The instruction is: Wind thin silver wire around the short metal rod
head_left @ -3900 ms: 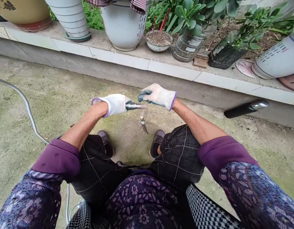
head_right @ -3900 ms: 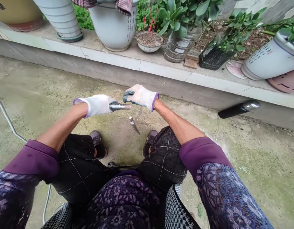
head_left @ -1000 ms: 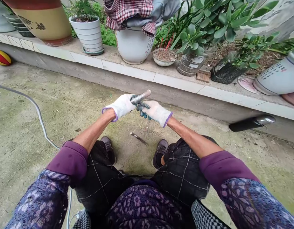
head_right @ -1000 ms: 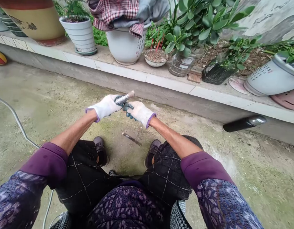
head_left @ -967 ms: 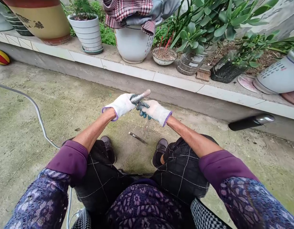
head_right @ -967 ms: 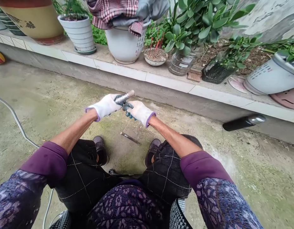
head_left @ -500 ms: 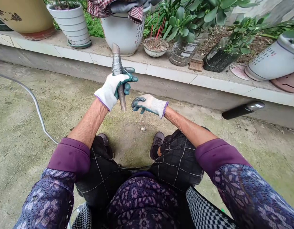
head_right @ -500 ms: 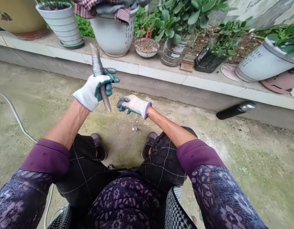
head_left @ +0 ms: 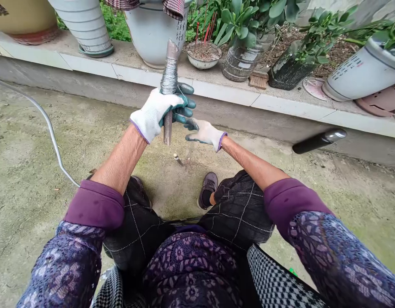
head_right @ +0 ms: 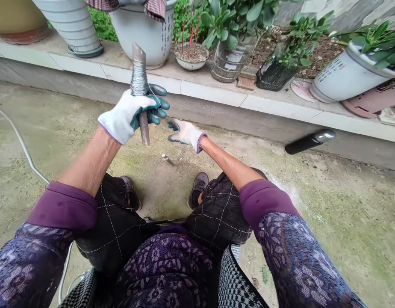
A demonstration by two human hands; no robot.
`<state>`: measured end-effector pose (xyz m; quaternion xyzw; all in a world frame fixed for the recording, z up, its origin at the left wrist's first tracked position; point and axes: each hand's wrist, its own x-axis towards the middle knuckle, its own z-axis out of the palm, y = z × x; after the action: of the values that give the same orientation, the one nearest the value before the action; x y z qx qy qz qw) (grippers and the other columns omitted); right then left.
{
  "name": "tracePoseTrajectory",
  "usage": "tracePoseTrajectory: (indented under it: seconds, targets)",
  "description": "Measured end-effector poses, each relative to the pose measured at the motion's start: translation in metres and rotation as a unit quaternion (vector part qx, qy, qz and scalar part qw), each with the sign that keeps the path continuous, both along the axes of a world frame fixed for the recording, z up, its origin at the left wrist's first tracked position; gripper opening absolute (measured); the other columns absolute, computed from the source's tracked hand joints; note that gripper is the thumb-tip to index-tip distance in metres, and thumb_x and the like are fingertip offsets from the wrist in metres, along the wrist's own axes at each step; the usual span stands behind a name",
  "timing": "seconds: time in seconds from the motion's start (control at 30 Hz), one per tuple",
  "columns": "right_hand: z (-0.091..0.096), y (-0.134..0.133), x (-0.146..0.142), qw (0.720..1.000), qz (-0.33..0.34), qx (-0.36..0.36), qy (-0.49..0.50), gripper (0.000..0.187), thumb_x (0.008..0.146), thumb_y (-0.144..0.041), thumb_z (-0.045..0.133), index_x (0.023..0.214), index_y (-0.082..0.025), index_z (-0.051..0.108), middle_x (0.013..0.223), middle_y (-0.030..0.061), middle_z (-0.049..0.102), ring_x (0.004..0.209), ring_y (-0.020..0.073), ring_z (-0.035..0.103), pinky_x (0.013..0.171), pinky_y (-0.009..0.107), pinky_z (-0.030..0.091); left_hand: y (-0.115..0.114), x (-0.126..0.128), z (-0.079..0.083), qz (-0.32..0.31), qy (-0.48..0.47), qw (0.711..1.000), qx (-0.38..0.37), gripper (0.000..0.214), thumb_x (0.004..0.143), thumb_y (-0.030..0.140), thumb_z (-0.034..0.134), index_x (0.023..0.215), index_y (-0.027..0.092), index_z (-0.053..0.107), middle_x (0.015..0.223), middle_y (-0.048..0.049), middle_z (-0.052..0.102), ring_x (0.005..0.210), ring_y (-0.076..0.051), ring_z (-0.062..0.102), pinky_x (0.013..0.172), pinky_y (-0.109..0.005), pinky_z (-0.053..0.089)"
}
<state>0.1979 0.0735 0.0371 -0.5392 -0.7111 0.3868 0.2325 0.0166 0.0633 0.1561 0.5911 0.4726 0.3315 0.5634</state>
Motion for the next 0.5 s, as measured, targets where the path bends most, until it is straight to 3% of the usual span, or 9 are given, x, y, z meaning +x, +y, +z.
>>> tracePoseTrajectory:
  seconds: [0.13, 0.23, 0.33, 0.5]
  targets:
    - [0.036, -0.006, -0.026, 0.976, -0.009, -0.062, 0.207, 0.029, 0.084, -0.023, 0.067, 0.112, -0.016, 0.063, 0.093, 0.0067, 0.074, 0.076, 0.0174, 0.07, 0.063, 0.028, 0.061, 0.003, -0.003, -0.01, 0.015, 0.018, 1.0, -0.009, 0.04, 0.084, 0.004, 0.055, 0.123, 0.011, 0.065, 0.09, -0.0043, 0.071, 0.065, -0.009, 0.063, 0.065, -0.022, 0.051]
    - [0.049, -0.021, -0.036, 0.962, -0.036, -0.087, 0.257, 0.024, 0.094, -0.033, 0.056, 0.109, -0.015, 0.063, 0.071, 0.001, 0.066, 0.051, 0.0117, 0.056, 0.046, 0.022, 0.049, 0.011, -0.018, -0.018, 0.042, 0.048, 0.998, 0.001, 0.039, 0.084, 0.009, 0.059, 0.123, 0.013, 0.066, 0.088, -0.0035, 0.07, 0.058, -0.007, 0.057, 0.057, -0.02, 0.046]
    - [0.048, -0.036, -0.035, 0.969, -0.075, -0.052, 0.229, 0.028, 0.097, -0.036, 0.049, 0.104, -0.015, 0.067, 0.059, -0.0037, 0.053, 0.045, 0.0094, 0.042, 0.043, 0.021, 0.038, 0.016, -0.034, -0.024, 0.065, 0.09, 0.994, 0.016, 0.04, 0.082, 0.011, 0.062, 0.122, 0.013, 0.067, 0.088, -0.0057, 0.071, 0.052, -0.007, 0.051, 0.052, -0.022, 0.044]
    - [0.049, -0.057, -0.028, 0.997, 0.009, 0.066, 0.031, 0.027, 0.095, -0.035, 0.053, 0.101, -0.018, 0.074, 0.083, 0.0014, 0.069, 0.07, 0.0144, 0.057, 0.064, 0.025, 0.044, 0.018, -0.041, -0.038, 0.029, 0.291, 0.955, 0.055, 0.04, 0.081, 0.017, 0.065, 0.121, 0.016, 0.069, 0.09, -0.0097, 0.074, 0.057, -0.014, 0.058, 0.056, -0.028, 0.049]
